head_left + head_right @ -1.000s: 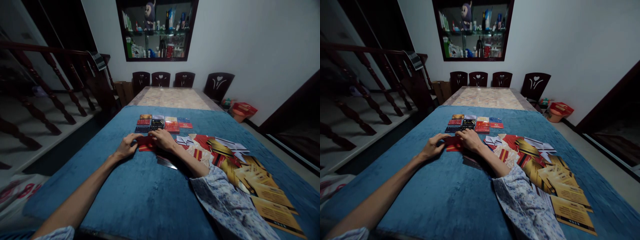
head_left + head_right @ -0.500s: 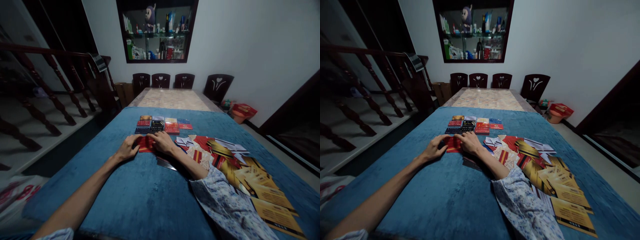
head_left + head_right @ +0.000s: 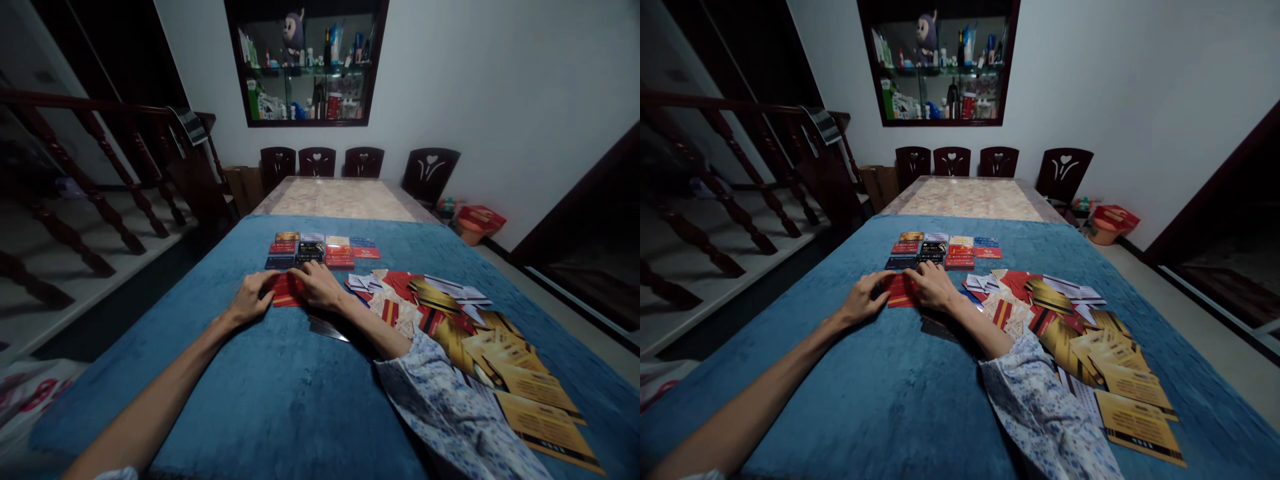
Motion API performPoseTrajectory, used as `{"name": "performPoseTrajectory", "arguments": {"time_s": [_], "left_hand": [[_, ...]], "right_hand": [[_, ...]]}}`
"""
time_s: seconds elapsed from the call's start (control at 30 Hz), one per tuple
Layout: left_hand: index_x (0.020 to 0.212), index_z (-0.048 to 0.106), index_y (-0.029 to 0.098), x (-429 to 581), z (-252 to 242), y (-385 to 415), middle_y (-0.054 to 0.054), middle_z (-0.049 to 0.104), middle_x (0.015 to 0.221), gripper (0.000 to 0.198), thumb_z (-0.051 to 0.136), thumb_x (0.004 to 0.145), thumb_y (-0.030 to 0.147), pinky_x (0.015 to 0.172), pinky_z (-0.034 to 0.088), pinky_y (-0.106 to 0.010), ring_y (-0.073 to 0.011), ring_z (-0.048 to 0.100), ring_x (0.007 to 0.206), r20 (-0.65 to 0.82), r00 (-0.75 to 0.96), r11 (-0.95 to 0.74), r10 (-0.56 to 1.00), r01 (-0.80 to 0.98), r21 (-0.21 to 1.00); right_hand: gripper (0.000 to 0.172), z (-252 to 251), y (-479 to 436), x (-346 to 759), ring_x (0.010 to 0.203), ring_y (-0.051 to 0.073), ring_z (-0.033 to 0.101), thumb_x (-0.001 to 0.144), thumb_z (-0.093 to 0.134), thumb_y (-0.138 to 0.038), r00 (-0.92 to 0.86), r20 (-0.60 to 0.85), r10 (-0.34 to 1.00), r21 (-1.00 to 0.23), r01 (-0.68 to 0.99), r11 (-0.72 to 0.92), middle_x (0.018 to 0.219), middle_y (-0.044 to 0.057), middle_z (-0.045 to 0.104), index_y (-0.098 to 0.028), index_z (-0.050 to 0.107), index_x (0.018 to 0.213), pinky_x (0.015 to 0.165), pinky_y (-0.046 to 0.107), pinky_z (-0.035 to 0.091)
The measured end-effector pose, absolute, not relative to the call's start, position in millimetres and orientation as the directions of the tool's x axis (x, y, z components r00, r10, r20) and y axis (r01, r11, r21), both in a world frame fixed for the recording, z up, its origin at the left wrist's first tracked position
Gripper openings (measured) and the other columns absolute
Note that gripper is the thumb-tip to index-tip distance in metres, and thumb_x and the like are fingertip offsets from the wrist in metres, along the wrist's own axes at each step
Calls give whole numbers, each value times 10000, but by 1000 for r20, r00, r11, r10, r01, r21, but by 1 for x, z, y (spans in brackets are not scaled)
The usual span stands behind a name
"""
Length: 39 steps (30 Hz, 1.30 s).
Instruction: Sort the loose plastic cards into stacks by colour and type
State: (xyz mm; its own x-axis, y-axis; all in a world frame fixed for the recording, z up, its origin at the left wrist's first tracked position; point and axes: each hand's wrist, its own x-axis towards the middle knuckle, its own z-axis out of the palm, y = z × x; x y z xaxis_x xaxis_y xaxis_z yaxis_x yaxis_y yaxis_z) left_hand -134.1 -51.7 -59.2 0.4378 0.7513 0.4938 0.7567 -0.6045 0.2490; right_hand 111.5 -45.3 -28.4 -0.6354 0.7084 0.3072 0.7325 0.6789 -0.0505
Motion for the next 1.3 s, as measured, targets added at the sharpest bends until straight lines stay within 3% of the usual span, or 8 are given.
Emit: {"name": "performPoseTrajectory", "arguments": {"time_s": [0.4,0.83,1.1,1.3], "left_hand": [[1351,549,183,-133,-54,-54,-111,696,1191,524,631,841,272,1003,435,-471,-285,629,1099,489,463,-623,739,746,235],[1390,530,195,-126,-50,-50,-104,679,1134,551,604,847,249,1017,383,-488,-284,587,1068,472,474,-616,743,760,207],[1386,530,227,-117,-42,-44,-84,668,1160,542,641,858,265,1019,369,-496,-278,572,1081,407,488,-609,772,749,259],[1356,559,218,-98,-32,-38,-100,617,1243,527,658,841,269,1030,371,-506,-301,536,1167,376,487,-599,788,748,287]], "right_hand": [[593,-21,-46,113,1132,291,478,920,579,-274,-633,274,724,-35,746,665,1247,166,588,-188,470,1496,878,383,419],[535,-9,-44,120,1167,300,497,938,570,-351,-628,248,738,4,762,648,1252,167,607,-179,511,1441,898,399,447],[541,-2,-44,131,1193,301,500,925,621,-366,-597,232,768,-11,788,615,1256,166,618,-180,524,1424,957,427,445],[551,3,-38,148,1234,309,474,915,656,-347,-556,191,809,-26,821,570,1300,162,585,-208,531,1433,913,414,471]]}}
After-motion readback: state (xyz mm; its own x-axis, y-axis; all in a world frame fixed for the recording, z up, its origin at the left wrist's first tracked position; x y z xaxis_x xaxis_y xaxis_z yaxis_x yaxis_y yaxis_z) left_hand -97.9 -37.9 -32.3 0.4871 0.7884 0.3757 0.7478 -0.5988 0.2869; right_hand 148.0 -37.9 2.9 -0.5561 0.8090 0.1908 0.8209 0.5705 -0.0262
